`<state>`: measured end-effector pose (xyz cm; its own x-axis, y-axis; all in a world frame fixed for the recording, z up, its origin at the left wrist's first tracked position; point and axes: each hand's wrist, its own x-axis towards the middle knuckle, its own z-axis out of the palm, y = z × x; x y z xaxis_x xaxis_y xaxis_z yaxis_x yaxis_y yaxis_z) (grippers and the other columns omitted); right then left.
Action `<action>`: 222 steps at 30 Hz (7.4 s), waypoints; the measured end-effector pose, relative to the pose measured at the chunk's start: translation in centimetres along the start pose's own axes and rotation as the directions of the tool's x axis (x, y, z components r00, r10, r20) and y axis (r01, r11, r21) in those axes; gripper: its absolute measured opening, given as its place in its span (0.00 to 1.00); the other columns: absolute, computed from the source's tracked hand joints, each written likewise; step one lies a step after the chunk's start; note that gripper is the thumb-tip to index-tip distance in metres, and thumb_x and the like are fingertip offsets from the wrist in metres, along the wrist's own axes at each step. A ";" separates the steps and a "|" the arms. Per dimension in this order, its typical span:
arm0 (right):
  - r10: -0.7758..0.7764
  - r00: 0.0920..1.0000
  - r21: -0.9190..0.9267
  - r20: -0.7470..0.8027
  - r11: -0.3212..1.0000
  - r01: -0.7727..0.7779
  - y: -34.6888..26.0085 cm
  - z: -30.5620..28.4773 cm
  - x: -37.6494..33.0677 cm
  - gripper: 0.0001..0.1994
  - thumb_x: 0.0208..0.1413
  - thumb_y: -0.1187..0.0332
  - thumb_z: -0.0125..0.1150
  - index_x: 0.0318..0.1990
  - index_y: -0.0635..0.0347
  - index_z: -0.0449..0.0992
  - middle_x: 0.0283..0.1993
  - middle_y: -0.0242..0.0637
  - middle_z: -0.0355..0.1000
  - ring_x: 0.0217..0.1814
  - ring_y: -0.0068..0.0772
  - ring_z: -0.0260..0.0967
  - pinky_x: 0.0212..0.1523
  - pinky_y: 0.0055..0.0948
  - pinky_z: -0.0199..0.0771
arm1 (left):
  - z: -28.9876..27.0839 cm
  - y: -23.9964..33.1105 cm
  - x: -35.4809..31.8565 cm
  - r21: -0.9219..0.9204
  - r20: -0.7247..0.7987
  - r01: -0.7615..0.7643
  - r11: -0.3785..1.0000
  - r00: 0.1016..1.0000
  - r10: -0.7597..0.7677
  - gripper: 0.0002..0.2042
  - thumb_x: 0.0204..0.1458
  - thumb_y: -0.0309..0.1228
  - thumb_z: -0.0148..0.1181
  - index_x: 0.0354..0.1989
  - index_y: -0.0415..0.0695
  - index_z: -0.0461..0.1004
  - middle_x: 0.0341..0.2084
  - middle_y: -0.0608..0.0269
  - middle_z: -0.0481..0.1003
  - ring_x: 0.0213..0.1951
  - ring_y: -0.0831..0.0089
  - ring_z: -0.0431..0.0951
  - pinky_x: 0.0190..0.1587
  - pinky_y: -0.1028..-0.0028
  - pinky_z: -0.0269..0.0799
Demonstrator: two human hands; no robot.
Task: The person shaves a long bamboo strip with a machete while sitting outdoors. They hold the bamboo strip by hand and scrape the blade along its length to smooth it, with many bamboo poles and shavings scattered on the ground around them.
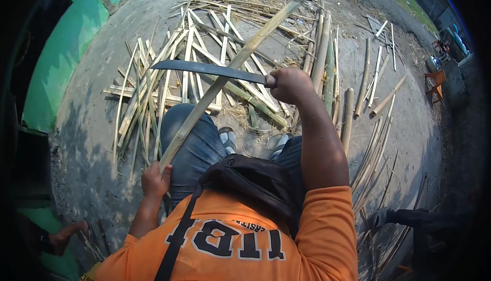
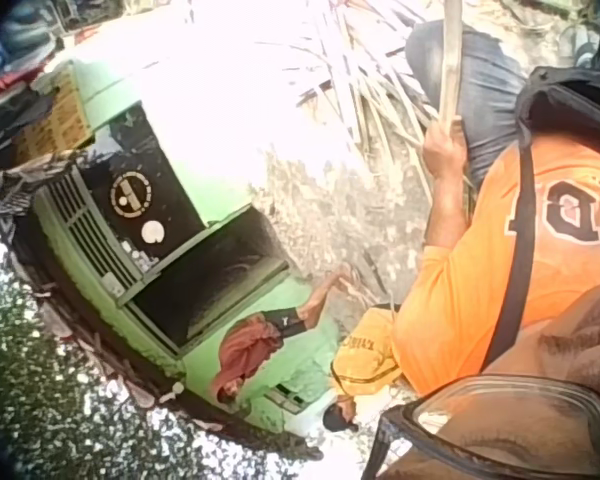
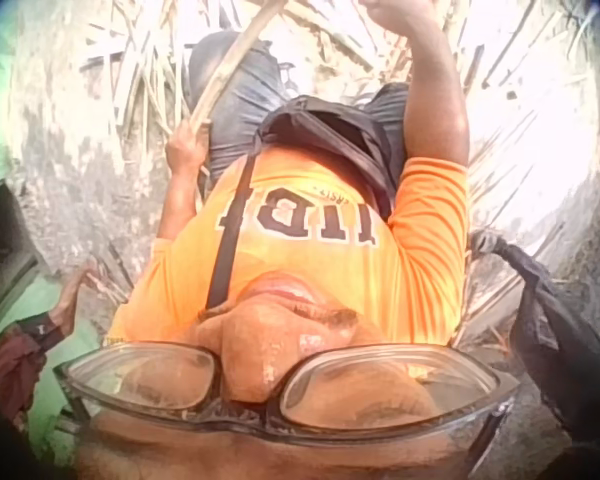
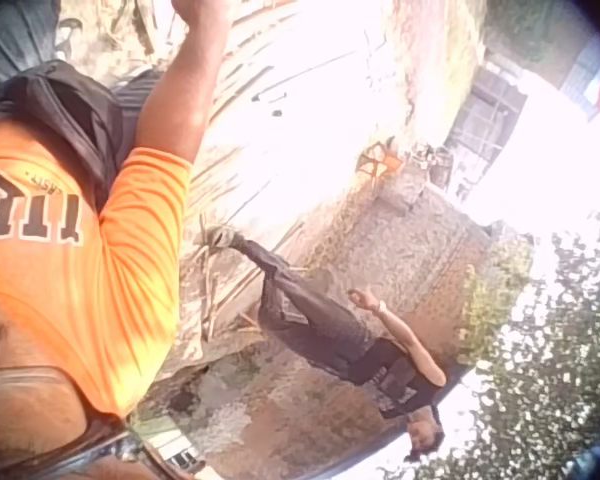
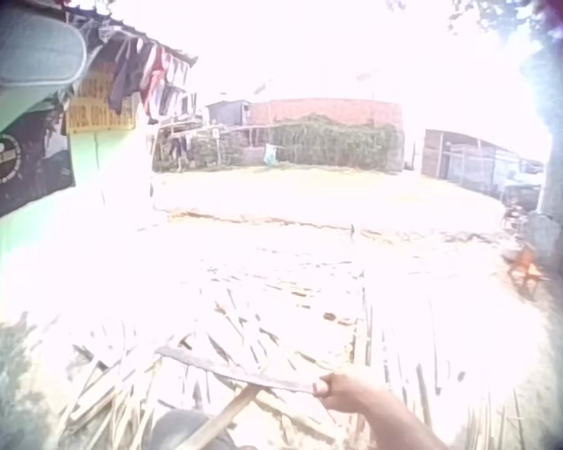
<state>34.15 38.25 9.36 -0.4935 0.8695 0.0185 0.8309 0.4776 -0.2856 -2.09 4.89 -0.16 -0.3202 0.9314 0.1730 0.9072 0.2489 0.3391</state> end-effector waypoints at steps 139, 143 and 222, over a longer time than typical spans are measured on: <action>0.446 0.892 0.241 -0.076 0.876 -0.418 8.3 -1.0 0.7 0.13 0.55 0.62 0.62 0.46 0.52 0.83 0.41 0.50 0.81 0.47 0.53 0.79 0.49 0.44 0.77 | -0.1 -1.1 1.4 0.047 0.012 -0.075 0.996 0.997 0.074 0.35 0.59 0.67 0.50 0.25 0.41 0.69 0.20 0.43 0.73 0.27 0.38 0.77 0.28 0.48 0.71; 0.354 0.932 0.279 -0.072 0.905 -0.322 4.4 -1.6 -0.1 0.13 0.55 0.60 0.61 0.46 0.49 0.84 0.39 0.50 0.80 0.44 0.53 0.79 0.48 0.46 0.78 | 0.1 -1.0 1.3 -0.013 0.040 -0.052 0.999 0.998 0.053 0.34 0.60 0.66 0.49 0.25 0.41 0.69 0.20 0.43 0.74 0.27 0.37 0.77 0.28 0.48 0.71; 0.140 0.887 0.046 -0.440 0.990 -0.134 7.2 -4.2 -1.8 0.07 0.56 0.59 0.62 0.35 0.49 0.82 0.32 0.46 0.78 0.37 0.56 0.77 0.40 0.51 0.77 | -0.9 -1.8 2.4 -0.149 0.068 -0.092 0.985 0.992 0.103 0.32 0.60 0.61 0.53 0.24 0.39 0.67 0.19 0.40 0.72 0.28 0.34 0.75 0.29 0.48 0.69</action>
<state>42.11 40.64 11.30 -0.2080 0.8934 0.3981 0.8768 0.3507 -0.3289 -4.71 6.41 0.45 -0.2056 0.9680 0.1437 0.8821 0.1197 0.4556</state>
